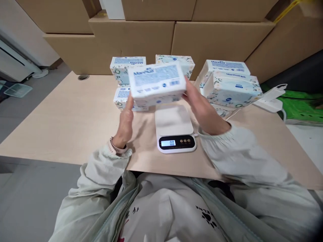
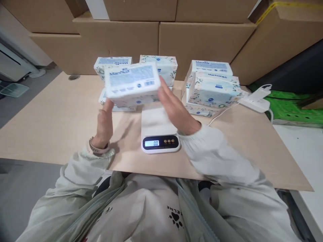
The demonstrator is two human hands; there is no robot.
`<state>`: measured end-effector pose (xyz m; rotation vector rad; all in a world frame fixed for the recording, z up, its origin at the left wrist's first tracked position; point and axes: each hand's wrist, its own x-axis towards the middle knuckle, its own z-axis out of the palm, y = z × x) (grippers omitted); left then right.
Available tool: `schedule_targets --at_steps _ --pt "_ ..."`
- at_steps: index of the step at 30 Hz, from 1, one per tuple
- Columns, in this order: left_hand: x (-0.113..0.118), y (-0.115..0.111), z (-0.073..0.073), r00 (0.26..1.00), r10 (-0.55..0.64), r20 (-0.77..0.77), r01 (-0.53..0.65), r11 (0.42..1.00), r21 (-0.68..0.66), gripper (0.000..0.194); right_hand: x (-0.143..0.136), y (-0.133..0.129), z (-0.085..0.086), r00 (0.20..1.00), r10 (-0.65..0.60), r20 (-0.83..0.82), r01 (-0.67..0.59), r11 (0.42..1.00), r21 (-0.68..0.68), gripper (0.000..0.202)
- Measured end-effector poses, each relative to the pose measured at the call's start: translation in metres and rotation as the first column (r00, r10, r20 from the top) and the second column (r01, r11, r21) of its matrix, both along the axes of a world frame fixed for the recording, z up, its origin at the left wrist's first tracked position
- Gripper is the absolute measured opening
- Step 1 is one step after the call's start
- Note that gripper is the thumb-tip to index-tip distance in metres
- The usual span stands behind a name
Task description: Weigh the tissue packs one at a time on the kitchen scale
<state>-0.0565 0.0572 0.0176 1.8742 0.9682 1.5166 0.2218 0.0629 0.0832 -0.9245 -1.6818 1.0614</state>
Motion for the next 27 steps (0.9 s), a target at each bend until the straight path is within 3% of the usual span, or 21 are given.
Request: schedule_targets --at_steps 4,7,10,13,17,21,27 --pt "0.029 -0.020 -0.004 0.973 -0.172 -0.156 0.165 0.985 -0.058 0.075 0.041 -0.045 -0.006 0.999 -0.040 0.006 0.041 0.994 -0.101 0.077" --pt "0.033 -0.027 -0.005 0.967 -0.156 -0.202 0.121 0.977 -0.176 0.075 0.048 -0.054 -0.030 0.998 -0.060 0.008 0.061 0.980 -0.188 0.073" --pt "0.031 -0.030 -0.007 0.967 -0.126 -0.220 0.081 0.976 -0.204 0.073 0.051 -0.053 -0.054 0.992 -0.123 -0.009 0.118 0.974 -0.194 0.065" --pt "0.032 -0.031 -0.008 0.988 -0.080 -0.132 0.054 0.981 -0.189 0.067 0.057 -0.049 -0.070 0.945 -0.315 -0.091 0.306 0.947 -0.095 0.057" --pt "0.036 -0.028 -0.011 0.997 0.071 0.039 -0.062 0.977 -0.204 0.058 0.068 -0.043 -0.080 0.849 -0.506 -0.152 0.509 0.861 -0.020 0.050" --pt "0.037 -0.023 -0.015 0.980 0.160 0.118 -0.126 0.960 -0.252 0.059 0.069 -0.042 -0.084 0.816 -0.558 -0.147 0.564 0.826 -0.005 0.051" --pt "0.037 -0.022 -0.016 0.980 0.111 0.166 -0.067 0.967 -0.247 0.054 0.060 -0.045 -0.091 0.816 -0.551 -0.174 0.557 0.831 -0.020 0.045"
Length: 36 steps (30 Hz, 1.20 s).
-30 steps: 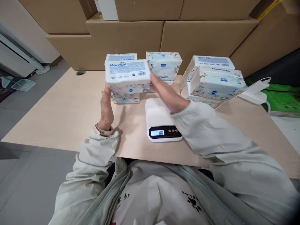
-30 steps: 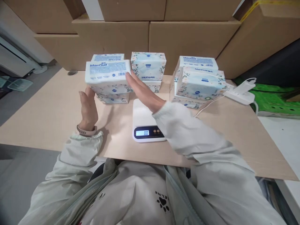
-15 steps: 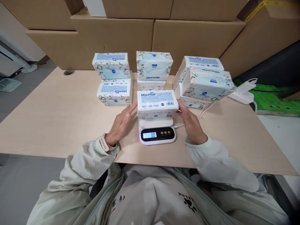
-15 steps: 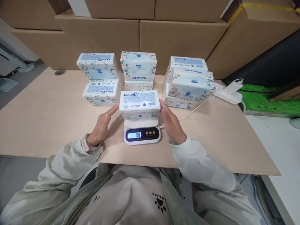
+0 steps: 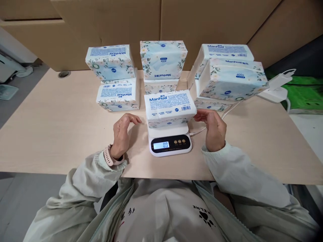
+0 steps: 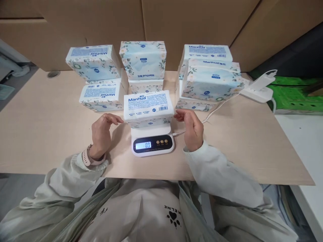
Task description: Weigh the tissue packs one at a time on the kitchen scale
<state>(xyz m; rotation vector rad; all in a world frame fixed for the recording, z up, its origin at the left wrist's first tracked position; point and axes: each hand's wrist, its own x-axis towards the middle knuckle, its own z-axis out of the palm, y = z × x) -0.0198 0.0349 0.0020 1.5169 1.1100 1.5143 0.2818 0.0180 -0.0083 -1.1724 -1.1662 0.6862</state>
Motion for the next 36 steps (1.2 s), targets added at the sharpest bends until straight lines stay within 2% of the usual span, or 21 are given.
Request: schedule_targets --at_steps 8,14,20,25,31,36 --pt "-0.0001 -0.0003 -0.0007 1.000 0.025 0.015 -0.024 0.999 -0.030 0.056 0.0003 -0.0010 -0.0026 0.993 -0.120 -0.006 0.120 0.992 0.047 0.044" --pt "-0.0004 0.0014 -0.0010 0.999 0.031 0.034 -0.029 0.998 -0.053 0.058 -0.0029 -0.0064 -0.0015 0.990 -0.139 -0.038 0.141 0.989 0.052 0.041" --pt "0.0012 0.0004 0.0000 0.998 0.041 0.045 -0.038 0.996 -0.084 0.060 -0.0066 -0.0077 0.0012 0.986 -0.168 0.012 0.168 0.984 0.054 0.047" --pt "0.0019 -0.0021 0.0021 0.997 0.005 0.074 0.000 0.998 -0.066 0.058 -0.0077 -0.0068 -0.0003 0.989 -0.141 -0.033 0.143 0.987 0.069 0.046" --pt "0.0036 -0.0043 0.0044 0.998 -0.007 0.059 0.011 0.996 -0.084 0.061 -0.0058 -0.0066 -0.0009 0.992 -0.123 0.001 0.123 0.990 0.069 0.048" --pt "0.0006 -0.0043 0.0007 0.999 -0.021 0.047 0.025 0.997 -0.079 0.059 -0.0050 -0.0081 -0.0004 0.996 -0.089 0.023 0.089 0.996 0.033 0.051"
